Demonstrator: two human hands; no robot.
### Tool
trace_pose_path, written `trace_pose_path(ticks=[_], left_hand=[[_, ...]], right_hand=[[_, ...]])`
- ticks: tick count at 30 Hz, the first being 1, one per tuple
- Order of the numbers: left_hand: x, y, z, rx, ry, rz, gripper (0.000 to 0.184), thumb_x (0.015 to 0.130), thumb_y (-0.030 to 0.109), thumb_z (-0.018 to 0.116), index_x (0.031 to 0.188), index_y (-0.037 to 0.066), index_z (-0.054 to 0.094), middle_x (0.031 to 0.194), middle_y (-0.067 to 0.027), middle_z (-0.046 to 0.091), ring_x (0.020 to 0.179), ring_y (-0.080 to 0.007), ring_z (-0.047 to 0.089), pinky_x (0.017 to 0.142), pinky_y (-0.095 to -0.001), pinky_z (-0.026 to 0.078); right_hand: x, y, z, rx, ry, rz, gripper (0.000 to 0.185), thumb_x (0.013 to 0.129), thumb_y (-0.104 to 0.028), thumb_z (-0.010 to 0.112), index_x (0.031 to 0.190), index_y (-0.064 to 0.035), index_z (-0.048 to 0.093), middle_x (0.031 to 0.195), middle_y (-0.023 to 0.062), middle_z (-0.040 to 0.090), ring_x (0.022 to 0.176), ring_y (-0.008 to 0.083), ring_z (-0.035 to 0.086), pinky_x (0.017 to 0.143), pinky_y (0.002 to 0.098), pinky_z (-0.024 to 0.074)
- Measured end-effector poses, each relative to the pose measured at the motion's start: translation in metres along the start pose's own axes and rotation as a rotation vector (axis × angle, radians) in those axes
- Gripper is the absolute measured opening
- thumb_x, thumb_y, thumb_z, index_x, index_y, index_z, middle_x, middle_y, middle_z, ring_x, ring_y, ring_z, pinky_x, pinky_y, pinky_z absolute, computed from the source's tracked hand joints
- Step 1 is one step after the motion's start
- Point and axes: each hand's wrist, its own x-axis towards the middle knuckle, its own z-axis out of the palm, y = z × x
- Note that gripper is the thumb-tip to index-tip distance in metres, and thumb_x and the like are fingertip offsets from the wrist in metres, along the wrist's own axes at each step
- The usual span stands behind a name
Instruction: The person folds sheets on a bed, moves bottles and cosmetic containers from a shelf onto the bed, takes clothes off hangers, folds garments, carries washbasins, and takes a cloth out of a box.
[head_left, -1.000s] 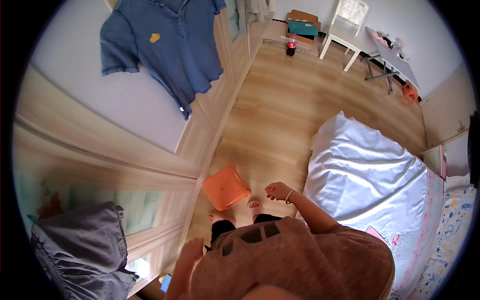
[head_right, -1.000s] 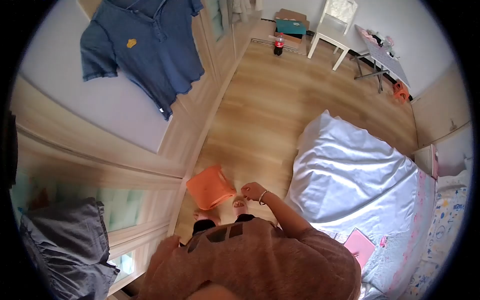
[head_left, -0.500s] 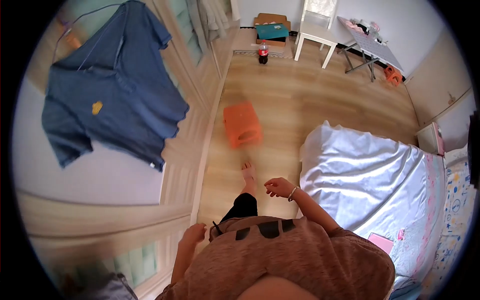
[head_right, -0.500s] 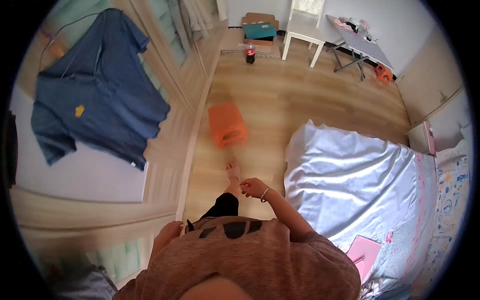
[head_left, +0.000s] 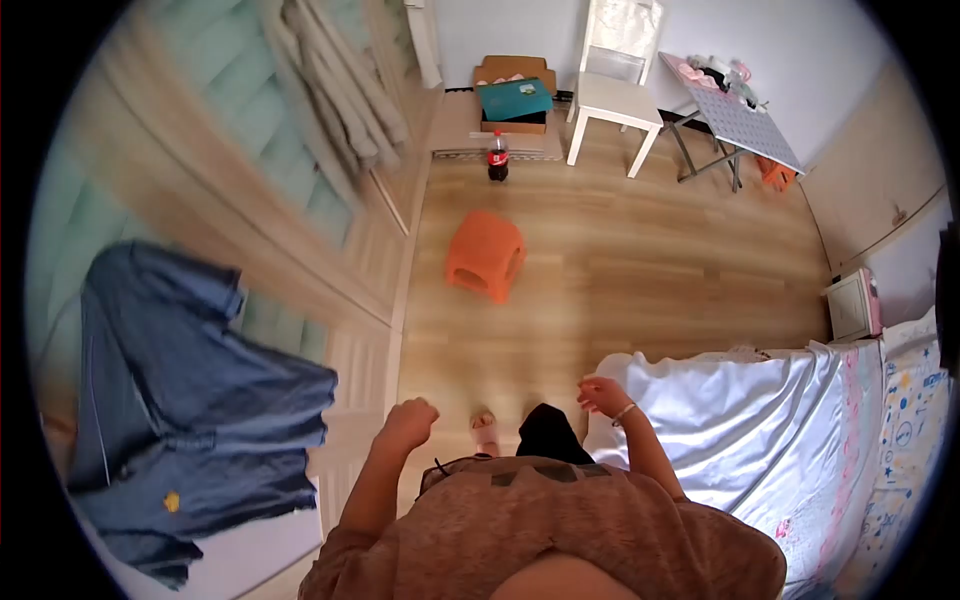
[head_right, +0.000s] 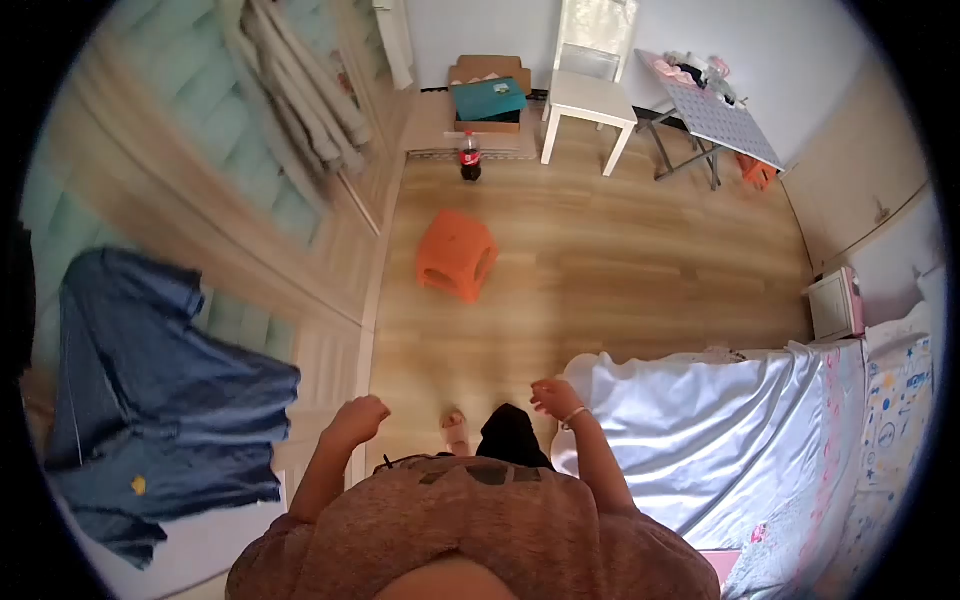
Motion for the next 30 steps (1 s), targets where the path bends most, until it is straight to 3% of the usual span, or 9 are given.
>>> trace_pose_path(ticks=[2, 5, 9, 11, 13, 17, 22, 25, 30], left_hand=[[0.048, 0.018, -0.037, -0.049, 0.171, 0.166, 0.014, 0.069, 0.008, 0.047, 0.077, 0.009, 0.058, 0.079, -0.0094, 0.053, 0.08, -0.0283, 0.052, 0.063, -0.0387, 0.043], [0.115, 0.057, -0.087, -0.024, 0.223, 0.279, 0.011, 0.072, 0.01, 0.048, 0.077, 0.009, 0.058, 0.079, -0.0091, 0.053, 0.079, -0.0275, 0.051, 0.065, -0.0379, 0.042], [0.188, 0.085, -0.132, -0.112, 0.206, 0.33, 0.011, 0.075, 0.014, 0.048, 0.078, 0.008, 0.057, 0.082, -0.0093, 0.053, 0.079, -0.027, 0.051, 0.067, -0.0369, 0.042], [0.213, 0.098, -0.15, -0.148, 0.245, 0.298, 0.015, 0.076, 0.018, 0.048, 0.082, 0.008, 0.056, 0.084, -0.0097, 0.054, 0.081, -0.0265, 0.051, 0.068, -0.0364, 0.042], [0.227, 0.105, -0.172, -0.111, 0.181, 0.299, 0.016, 0.077, 0.017, 0.047, 0.086, 0.008, 0.056, 0.085, -0.0096, 0.054, 0.081, -0.0269, 0.051, 0.07, -0.0366, 0.042], [0.255, 0.096, -0.183, -0.182, 0.167, 0.178, 0.018, 0.077, 0.017, 0.047, 0.089, 0.009, 0.056, 0.093, -0.0102, 0.054, 0.086, -0.0273, 0.051, 0.072, -0.0367, 0.042], [0.286, 0.087, -0.202, -0.189, 0.084, 0.113, 0.022, 0.077, 0.022, 0.048, 0.093, 0.009, 0.056, 0.097, -0.0106, 0.054, 0.09, -0.0272, 0.05, 0.075, -0.0363, 0.041], [0.316, 0.095, -0.228, -0.149, 0.035, 0.151, 0.024, 0.077, 0.021, 0.048, 0.094, 0.006, 0.056, 0.095, -0.0127, 0.054, 0.094, -0.0276, 0.048, 0.081, -0.034, 0.038], [0.379, 0.117, -0.264, -0.086, 0.057, 0.391, 0.023, 0.077, 0.02, 0.048, 0.093, 0.005, 0.056, 0.093, -0.0124, 0.055, 0.091, -0.0273, 0.049, 0.078, -0.034, 0.039]], right_hand=[[0.01, -0.011, -0.037, 0.05, 0.076, 0.129, 0.026, 0.079, -0.024, 0.049, 0.095, -0.0029, 0.053, 0.075, 0.007, 0.059, 0.061, 0.0125, 0.056, 0.052, 0.0238, 0.0451], [0.044, -0.015, -0.103, -0.009, 0.158, 0.248, 0.025, 0.079, -0.025, 0.05, 0.093, -0.005, 0.054, 0.075, 0.0072, 0.059, 0.06, 0.0125, 0.056, 0.052, 0.0245, 0.0452], [0.105, -0.021, -0.192, 0.16, 0.114, 0.193, 0.021, 0.078, -0.024, 0.048, 0.091, -0.0093, 0.055, 0.066, 0.0041, 0.056, 0.055, 0.0099, 0.054, 0.045, 0.0205, 0.0424], [0.13, -0.038, -0.221, 0.115, 0.168, 0.258, 0.02, 0.078, -0.021, 0.047, 0.092, -0.0098, 0.055, 0.063, 0.0025, 0.054, 0.052, 0.0087, 0.052, 0.042, 0.0187, 0.0397], [0.146, -0.054, -0.243, -0.04, 0.231, 0.119, 0.021, 0.078, -0.021, 0.046, 0.09, -0.0086, 0.056, 0.063, 0.002, 0.054, 0.052, 0.0084, 0.051, 0.043, 0.0188, 0.039], [0.161, -0.117, -0.249, -0.043, 0.173, 0.076, 0.025, 0.078, -0.023, 0.047, 0.093, -0.005, 0.055, 0.071, 0.0056, 0.057, 0.057, 0.0093, 0.053, 0.049, 0.0217, 0.0425], [0.191, -0.108, -0.252, -0.054, 0.149, 0.025, 0.027, 0.078, -0.023, 0.049, 0.096, -0.0042, 0.054, 0.074, 0.0066, 0.058, 0.06, 0.0105, 0.055, 0.05, 0.0232, 0.0438], [0.191, -0.086, -0.252, 0.029, 0.159, 0.024, 0.027, 0.078, -0.024, 0.049, 0.095, -0.0036, 0.054, 0.074, 0.0064, 0.059, 0.06, 0.0108, 0.055, 0.049, 0.0232, 0.0439], [0.167, -0.103, -0.265, 0.078, 0.25, 0.137, 0.028, 0.078, -0.026, 0.047, 0.094, -0.004, 0.055, 0.073, 0.006, 0.059, 0.056, 0.0114, 0.055, 0.049, 0.023, 0.044]])
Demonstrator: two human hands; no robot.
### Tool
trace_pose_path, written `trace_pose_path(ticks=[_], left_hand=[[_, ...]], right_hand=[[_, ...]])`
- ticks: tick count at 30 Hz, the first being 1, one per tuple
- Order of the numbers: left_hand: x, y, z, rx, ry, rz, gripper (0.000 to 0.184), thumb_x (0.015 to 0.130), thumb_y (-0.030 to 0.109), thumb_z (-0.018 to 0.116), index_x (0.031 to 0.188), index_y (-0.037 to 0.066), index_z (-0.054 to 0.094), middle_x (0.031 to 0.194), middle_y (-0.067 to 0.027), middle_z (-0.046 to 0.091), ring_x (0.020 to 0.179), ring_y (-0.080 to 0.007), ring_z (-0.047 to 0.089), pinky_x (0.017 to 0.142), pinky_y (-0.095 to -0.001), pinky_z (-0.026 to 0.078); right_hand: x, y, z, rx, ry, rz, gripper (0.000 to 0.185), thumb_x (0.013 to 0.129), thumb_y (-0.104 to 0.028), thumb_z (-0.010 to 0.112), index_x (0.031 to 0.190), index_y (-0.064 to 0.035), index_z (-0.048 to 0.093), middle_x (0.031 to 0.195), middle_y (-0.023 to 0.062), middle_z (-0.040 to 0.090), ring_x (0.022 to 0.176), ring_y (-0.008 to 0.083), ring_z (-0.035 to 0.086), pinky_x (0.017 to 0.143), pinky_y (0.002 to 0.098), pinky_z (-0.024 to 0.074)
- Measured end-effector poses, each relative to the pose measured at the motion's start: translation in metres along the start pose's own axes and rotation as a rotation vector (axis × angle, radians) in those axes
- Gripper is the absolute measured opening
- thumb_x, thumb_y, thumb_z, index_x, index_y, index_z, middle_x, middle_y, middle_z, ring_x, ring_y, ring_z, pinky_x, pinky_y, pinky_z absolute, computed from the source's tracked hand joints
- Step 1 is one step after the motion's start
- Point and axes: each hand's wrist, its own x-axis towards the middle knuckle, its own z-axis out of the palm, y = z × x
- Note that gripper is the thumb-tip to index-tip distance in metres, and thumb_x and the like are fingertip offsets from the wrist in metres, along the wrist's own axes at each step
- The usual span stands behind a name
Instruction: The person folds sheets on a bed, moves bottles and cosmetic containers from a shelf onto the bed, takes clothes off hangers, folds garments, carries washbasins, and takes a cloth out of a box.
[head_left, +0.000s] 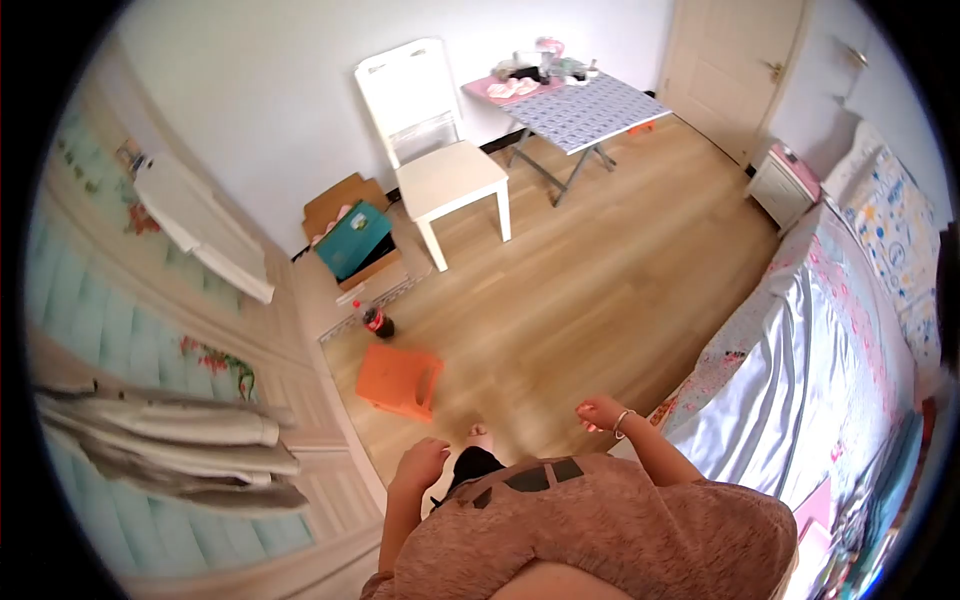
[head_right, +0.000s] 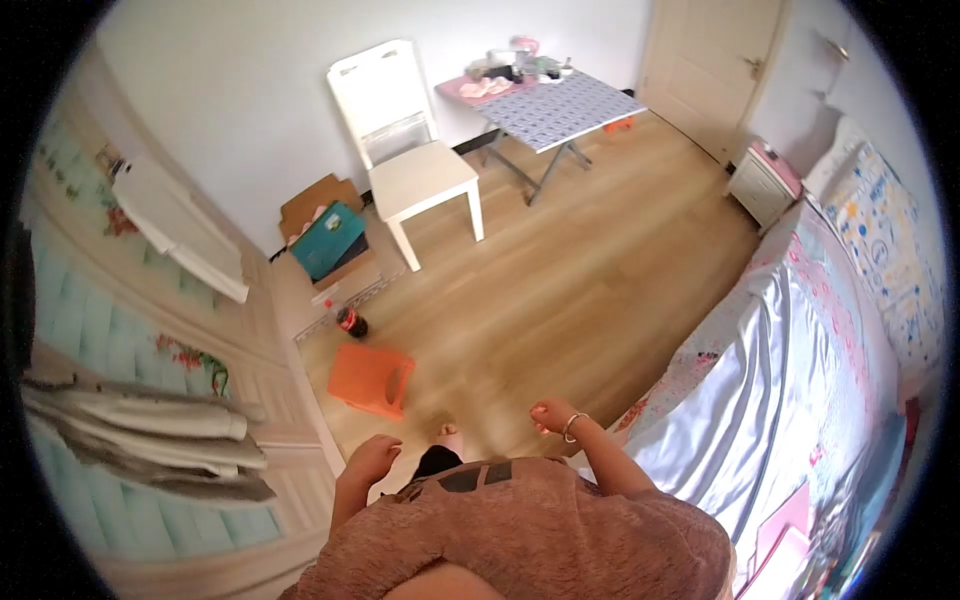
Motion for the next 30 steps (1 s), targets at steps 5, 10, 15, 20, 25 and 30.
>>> trace_pose_path(ticks=[5, 10, 15, 20, 25, 30], left_hand=[[0.055, -0.002, -0.03, 0.12, -0.156, 0.192, 0.017, 0.077, 0.019, 0.047, 0.079, 0.007, 0.059, 0.088, -0.0083, 0.055, 0.083, -0.0268, 0.051, 0.07, -0.0357, 0.042], [0.121, -0.018, -0.05, 0.249, -0.384, 0.423, 0.017, 0.072, 0.02, 0.051, 0.074, 0.006, 0.06, 0.079, -0.0088, 0.056, 0.076, -0.0258, 0.053, 0.063, -0.0363, 0.043], [0.203, -0.007, -0.058, 0.508, -0.579, 0.663, 0.016, 0.068, 0.02, 0.053, 0.072, 0.007, 0.06, 0.078, -0.0084, 0.056, 0.074, -0.027, 0.053, 0.06, -0.0358, 0.043], [0.242, 0.054, -0.02, 0.739, -0.762, 0.683, 0.013, 0.072, 0.016, 0.049, 0.072, 0.008, 0.06, 0.085, -0.0093, 0.056, 0.081, -0.0271, 0.053, 0.067, -0.0364, 0.043], [0.191, 0.158, 0.016, 0.667, -0.711, 1.138, 0.019, 0.075, 0.01, 0.043, 0.086, 0.011, 0.058, 0.096, -0.0094, 0.054, 0.087, -0.0271, 0.052, 0.072, -0.0362, 0.042], [0.141, 0.219, 0.084, 0.739, -0.839, 1.354, 0.025, 0.076, 0.007, 0.04, 0.096, 0.013, 0.056, 0.099, -0.0092, 0.053, 0.09, -0.0261, 0.051, 0.075, -0.0354, 0.042]], right_hand=[[0.013, 0.008, 0.005, -0.036, 0.17, 0.016, 0.029, 0.077, -0.027, 0.047, 0.093, -0.0039, 0.056, 0.07, 0.0051, 0.06, 0.054, 0.0104, 0.055, 0.052, 0.0241, 0.0445], [-0.019, -0.023, 0.025, 0.13, 0.509, 0.068, 0.026, 0.074, -0.025, 0.045, 0.086, -0.0056, 0.058, 0.068, 0.0057, 0.06, 0.057, 0.0131, 0.056, 0.058, 0.0265, 0.0455], [-0.057, -0.019, 0.059, 0.261, 0.735, 0.164, 0.028, 0.075, -0.028, 0.047, 0.089, -0.0058, 0.058, 0.072, 0.0073, 0.061, 0.061, 0.017, 0.058, 0.061, 0.0289, 0.0457], [-0.112, 0.006, 0.124, 0.426, 0.963, 0.344, 0.025, 0.073, -0.025, 0.048, 0.085, -0.0059, 0.059, 0.074, 0.0101, 0.06, 0.067, 0.0243, 0.057, 0.066, 0.0313, 0.0449], [-0.164, 0.03, 0.199, 0.661, 1.175, 0.523, 0.026, 0.073, -0.024, 0.048, 0.087, -0.0049, 0.059, 0.075, 0.0127, 0.06, 0.067, 0.0241, 0.058, 0.065, 0.0308, 0.0453], [-0.209, 0.051, 0.27, 0.972, 1.296, 0.623, 0.026, 0.075, -0.022, 0.049, 0.089, -0.0017, 0.057, 0.071, 0.0098, 0.061, 0.059, 0.0166, 0.058, 0.058, 0.0279, 0.0462]])
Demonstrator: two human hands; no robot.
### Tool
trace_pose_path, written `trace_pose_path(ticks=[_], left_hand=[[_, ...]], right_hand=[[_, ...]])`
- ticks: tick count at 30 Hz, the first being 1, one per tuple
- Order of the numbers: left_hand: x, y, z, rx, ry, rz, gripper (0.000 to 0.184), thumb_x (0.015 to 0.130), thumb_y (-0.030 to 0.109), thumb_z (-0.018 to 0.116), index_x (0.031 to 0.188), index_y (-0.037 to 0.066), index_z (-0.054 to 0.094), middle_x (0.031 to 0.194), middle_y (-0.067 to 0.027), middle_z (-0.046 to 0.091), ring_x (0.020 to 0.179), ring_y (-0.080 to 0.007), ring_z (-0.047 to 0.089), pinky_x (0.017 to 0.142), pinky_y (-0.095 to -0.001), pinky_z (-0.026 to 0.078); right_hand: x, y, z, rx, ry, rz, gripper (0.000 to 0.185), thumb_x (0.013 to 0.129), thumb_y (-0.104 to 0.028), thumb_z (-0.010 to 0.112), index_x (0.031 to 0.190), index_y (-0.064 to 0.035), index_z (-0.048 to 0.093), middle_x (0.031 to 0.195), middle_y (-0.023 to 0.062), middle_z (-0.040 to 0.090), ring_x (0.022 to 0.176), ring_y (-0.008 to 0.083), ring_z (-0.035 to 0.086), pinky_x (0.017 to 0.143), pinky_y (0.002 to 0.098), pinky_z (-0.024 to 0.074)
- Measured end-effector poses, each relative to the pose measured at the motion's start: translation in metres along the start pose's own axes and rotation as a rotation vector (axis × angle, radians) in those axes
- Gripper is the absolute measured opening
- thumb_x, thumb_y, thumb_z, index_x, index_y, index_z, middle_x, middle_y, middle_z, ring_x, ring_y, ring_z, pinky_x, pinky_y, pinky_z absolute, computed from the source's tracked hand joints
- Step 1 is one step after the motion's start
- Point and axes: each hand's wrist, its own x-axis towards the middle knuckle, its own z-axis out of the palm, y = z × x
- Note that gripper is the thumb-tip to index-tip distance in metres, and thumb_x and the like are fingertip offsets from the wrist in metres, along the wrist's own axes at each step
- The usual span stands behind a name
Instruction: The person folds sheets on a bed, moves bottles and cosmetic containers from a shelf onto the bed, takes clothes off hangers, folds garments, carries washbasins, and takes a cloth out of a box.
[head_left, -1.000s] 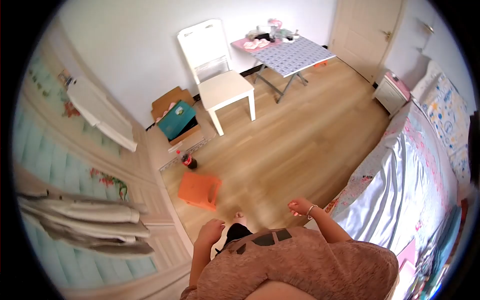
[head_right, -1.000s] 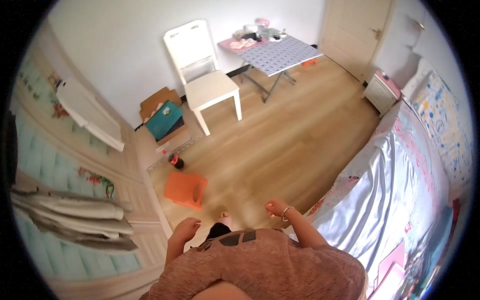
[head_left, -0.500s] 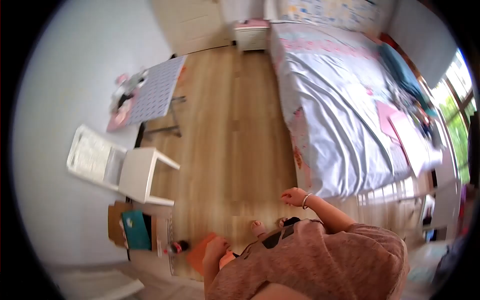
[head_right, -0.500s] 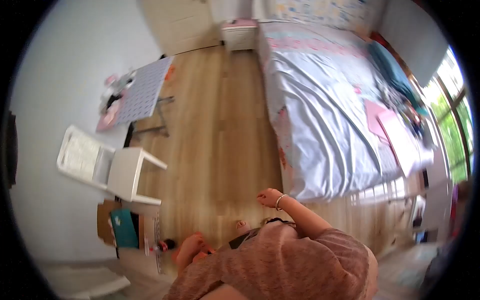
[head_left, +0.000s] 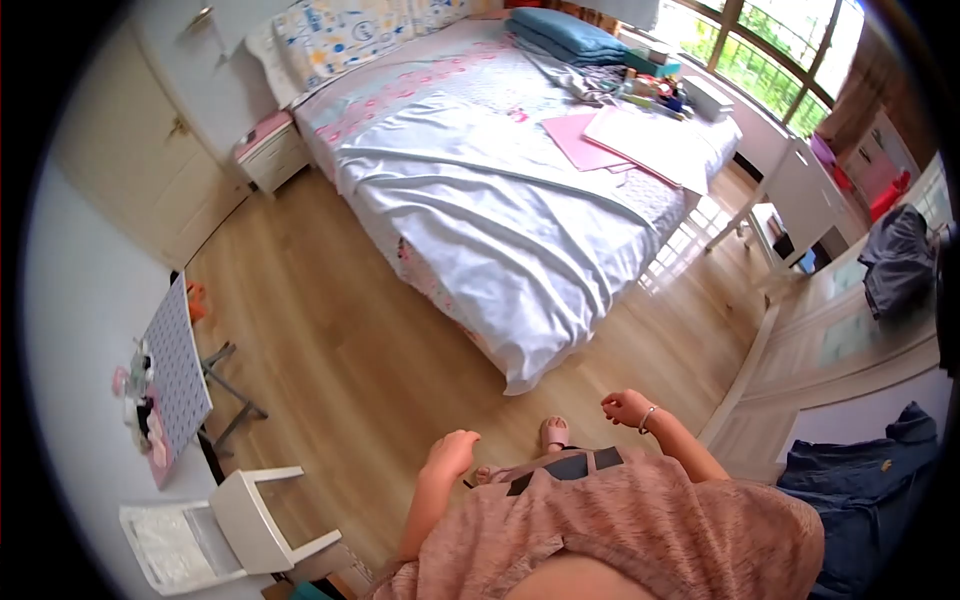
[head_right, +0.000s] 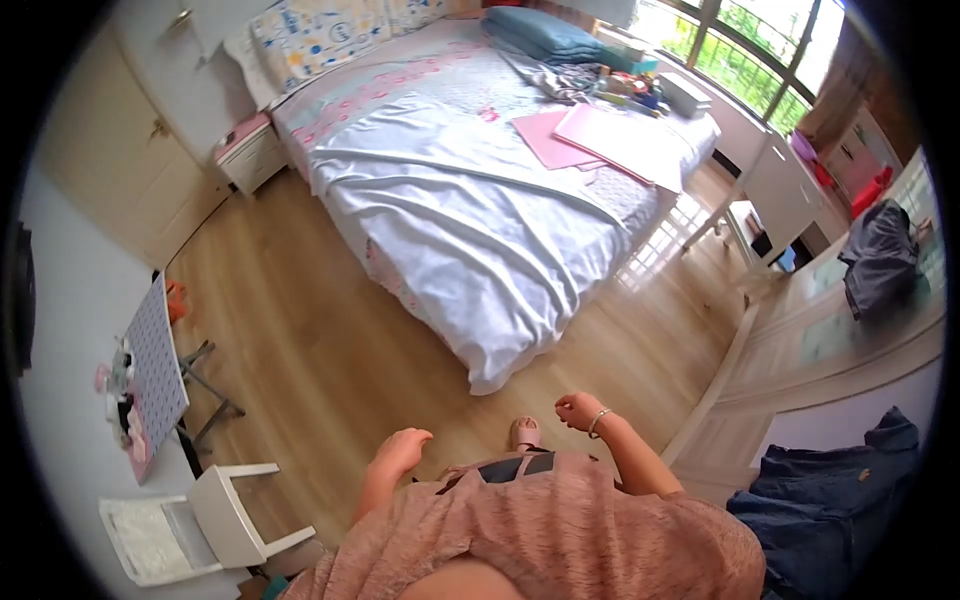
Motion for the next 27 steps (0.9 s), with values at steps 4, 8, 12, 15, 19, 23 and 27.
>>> trace_pose_path(ticks=[4, 8, 12, 15, 19, 23, 27], left_hand=[[0.059, 0.039, 0.005, -0.104, -0.159, 0.087, 0.021, 0.077, 0.016, 0.046, 0.093, 0.01, 0.058, 0.094, -0.01, 0.056, 0.089, -0.0261, 0.052, 0.075, -0.0342, 0.042], [0.13, 0.046, 0.029, -0.277, -0.314, -0.008, 0.023, 0.074, 0.023, 0.051, 0.093, 0.011, 0.058, 0.092, -0.0098, 0.058, 0.086, -0.0253, 0.054, 0.073, -0.0337, 0.043], [0.196, 0.045, 0.055, -0.089, -0.241, -0.057, 0.025, 0.073, 0.027, 0.052, 0.092, 0.011, 0.059, 0.089, -0.0085, 0.059, 0.084, -0.0252, 0.055, 0.071, -0.035, 0.044], [0.254, 0.045, 0.068, 0.075, -0.148, -0.079, 0.029, 0.072, 0.032, 0.055, 0.089, 0.009, 0.058, 0.088, -0.0101, 0.059, 0.083, -0.0257, 0.055, 0.069, -0.0362, 0.044], [0.31, 0.051, 0.076, 0.216, -0.111, -0.151, 0.031, 0.071, 0.034, 0.057, 0.084, 0.005, 0.056, 0.09, -0.0145, 0.058, 0.083, -0.0283, 0.056, 0.068, -0.0365, 0.044], [0.348, 0.036, 0.09, 0.32, -0.196, 0.011, 0.028, 0.072, 0.032, 0.055, 0.08, 0.005, 0.057, 0.086, -0.0128, 0.059, 0.081, -0.0276, 0.056, 0.066, -0.0359, 0.045], [0.353, 0.019, 0.069, 0.274, -0.323, 0.274, 0.024, 0.072, 0.032, 0.053, 0.073, 0.008, 0.058, 0.077, -0.0114, 0.059, 0.078, -0.0274, 0.057, 0.064, -0.0356, 0.045]], right_hand=[[0.005, 0.053, -0.031, 0.035, 0.029, 0.064, 0.025, 0.076, -0.021, 0.049, 0.089, -0.0016, 0.057, 0.069, 0.0079, 0.06, 0.057, 0.014, 0.057, 0.055, 0.0265, 0.0461], [0.037, 0.087, -0.058, 0.125, -0.004, 0.172, 0.024, 0.077, -0.018, 0.048, 0.091, -0.0004, 0.056, 0.071, 0.0081, 0.06, 0.057, 0.0131, 0.057, 0.054, 0.026, 0.046], [0.071, 0.093, -0.067, 0.165, 0.009, 0.258, 0.024, 0.077, -0.016, 0.048, 0.093, -0.0008, 0.056, 0.073, 0.0083, 0.061, 0.059, 0.0133, 0.057, 0.055, 0.0252, 0.0461], [0.101, 0.09, -0.056, 0.205, 0.01, 0.244, 0.025, 0.076, -0.018, 0.048, 0.093, -0.0012, 0.056, 0.073, 0.0087, 0.061, 0.059, 0.0136, 0.057, 0.056, 0.0257, 0.0464], [0.133, 0.063, -0.037, 0.177, -0.011, 0.21, 0.026, 0.075, -0.021, 0.049, 0.092, -0.0025, 0.057, 0.074, 0.0102, 0.061, 0.06, 0.015, 0.058, 0.059, 0.027, 0.0466], [0.159, 0.044, -0.006, 0.207, -0.002, 0.229, 0.026, 0.075, -0.021, 0.049, 0.092, -0.0037, 0.057, 0.076, 0.0111, 0.061, 0.06, 0.016, 0.059, 0.06, 0.0274, 0.0465], [0.175, 0.011, 0.016, 0.223, -0.015, 0.243, 0.027, 0.078, -0.018, 0.047, 0.096, 0.0007, 0.054, 0.074, 0.0101, 0.06, 0.061, 0.0144, 0.057, 0.058, 0.0263, 0.0462]])
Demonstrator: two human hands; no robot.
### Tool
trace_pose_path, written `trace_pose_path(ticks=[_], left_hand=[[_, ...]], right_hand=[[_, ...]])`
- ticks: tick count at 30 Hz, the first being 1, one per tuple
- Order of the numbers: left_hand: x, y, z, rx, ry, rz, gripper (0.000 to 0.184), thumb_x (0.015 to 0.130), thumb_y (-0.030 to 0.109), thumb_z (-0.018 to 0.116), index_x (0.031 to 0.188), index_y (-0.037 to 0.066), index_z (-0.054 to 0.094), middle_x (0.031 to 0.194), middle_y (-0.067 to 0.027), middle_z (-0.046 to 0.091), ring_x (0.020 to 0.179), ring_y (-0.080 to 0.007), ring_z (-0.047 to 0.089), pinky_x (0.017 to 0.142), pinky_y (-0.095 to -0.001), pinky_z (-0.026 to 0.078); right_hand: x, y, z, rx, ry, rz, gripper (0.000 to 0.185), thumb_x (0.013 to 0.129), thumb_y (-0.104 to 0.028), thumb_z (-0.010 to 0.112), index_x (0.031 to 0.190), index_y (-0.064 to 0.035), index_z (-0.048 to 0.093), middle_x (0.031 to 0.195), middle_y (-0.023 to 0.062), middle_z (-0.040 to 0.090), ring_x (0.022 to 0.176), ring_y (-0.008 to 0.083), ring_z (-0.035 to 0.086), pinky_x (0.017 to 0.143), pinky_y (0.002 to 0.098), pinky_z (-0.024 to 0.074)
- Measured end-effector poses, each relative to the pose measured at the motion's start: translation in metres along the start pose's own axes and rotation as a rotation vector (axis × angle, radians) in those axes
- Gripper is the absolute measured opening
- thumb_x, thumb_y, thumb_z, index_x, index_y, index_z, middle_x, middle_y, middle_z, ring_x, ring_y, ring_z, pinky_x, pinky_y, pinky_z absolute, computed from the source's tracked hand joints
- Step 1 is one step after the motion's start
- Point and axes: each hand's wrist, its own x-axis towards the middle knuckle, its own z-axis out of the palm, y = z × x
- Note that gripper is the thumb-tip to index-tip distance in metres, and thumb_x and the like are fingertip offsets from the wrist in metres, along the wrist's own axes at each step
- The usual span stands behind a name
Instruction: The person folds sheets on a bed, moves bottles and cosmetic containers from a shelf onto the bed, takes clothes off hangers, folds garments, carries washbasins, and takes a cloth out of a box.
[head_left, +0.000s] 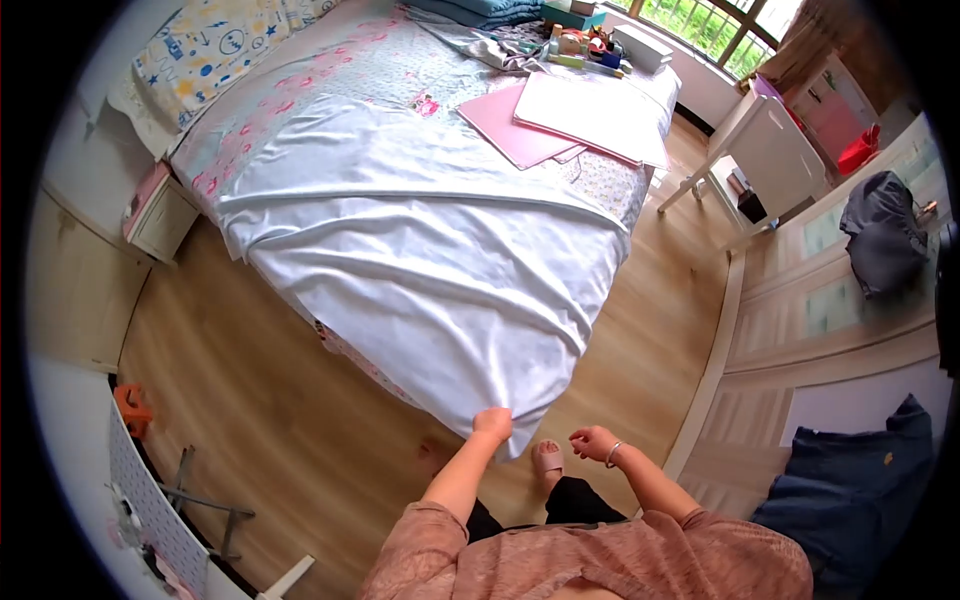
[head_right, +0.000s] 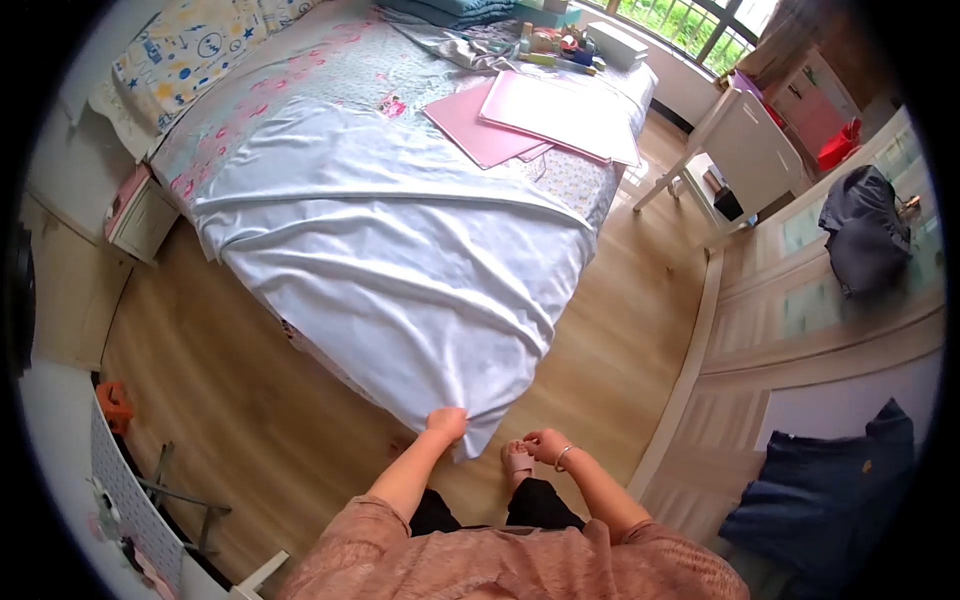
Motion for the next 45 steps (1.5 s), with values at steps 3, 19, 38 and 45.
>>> trace_pose_path(ticks=[3, 19, 38, 45], left_hand=[[-0.036, -0.014, -0.061, -0.392, -0.163, 0.258, 0.024, 0.068, 0.027, 0.055, 0.076, 0.005, 0.056, 0.072, -0.0138, 0.058, 0.064, -0.0251, 0.055, 0.061, -0.0328, 0.043], [-0.177, -0.132, -0.312, -0.984, -0.478, 0.549, 0.024, 0.079, 0.017, 0.053, 0.06, 0.006, 0.045, 0.055, 0.0067, 0.04, 0.052, -0.0011, 0.035, 0.045, -0.0178, 0.029], [-0.073, -0.4, -0.449, -1.174, -0.427, 0.19, 0.019, 0.076, 0.023, 0.056, 0.067, 0.008, 0.054, 0.058, 0.0066, 0.044, 0.052, -0.0027, 0.036, 0.047, -0.0171, 0.029], [0.017, -0.531, -0.564, -1.67, 0.044, -0.026, 0.013, 0.078, 0.019, 0.052, 0.067, 0.015, 0.045, 0.051, 0.0061, 0.039, 0.038, -0.0044, 0.033, 0.032, -0.0179, 0.025]], right_hand=[[0.012, -0.028, 0.006, 0.161, 0.109, 0.074, 0.031, 0.076, -0.013, 0.049, 0.104, -0.0002, 0.047, 0.073, 0.0098, 0.059, 0.059, 0.0138, 0.057, 0.053, 0.0255, 0.0449], [0.074, -0.289, 0.052, -0.401, 0.635, -0.127, 0.041, 0.069, -0.018, 0.052, 0.109, -0.0222, 0.044, 0.094, 0.0132, 0.051, 0.083, 0.0312, 0.053, 0.069, 0.0392, 0.0433], [0.258, -0.657, -0.005, -0.756, 0.26, -0.048, 0.022, 0.063, -0.014, 0.054, 0.08, -0.0017, 0.061, 0.091, 0.0157, 0.058, 0.084, 0.0266, 0.057, 0.071, 0.0348, 0.0459], [0.359, -0.964, 0.042, -0.458, 0.722, -0.706, 0.011, 0.065, -0.009, 0.048, 0.068, -0.0062, 0.058, 0.068, 0.0139, 0.058, 0.065, 0.0291, 0.057, 0.054, 0.0384, 0.0443]])
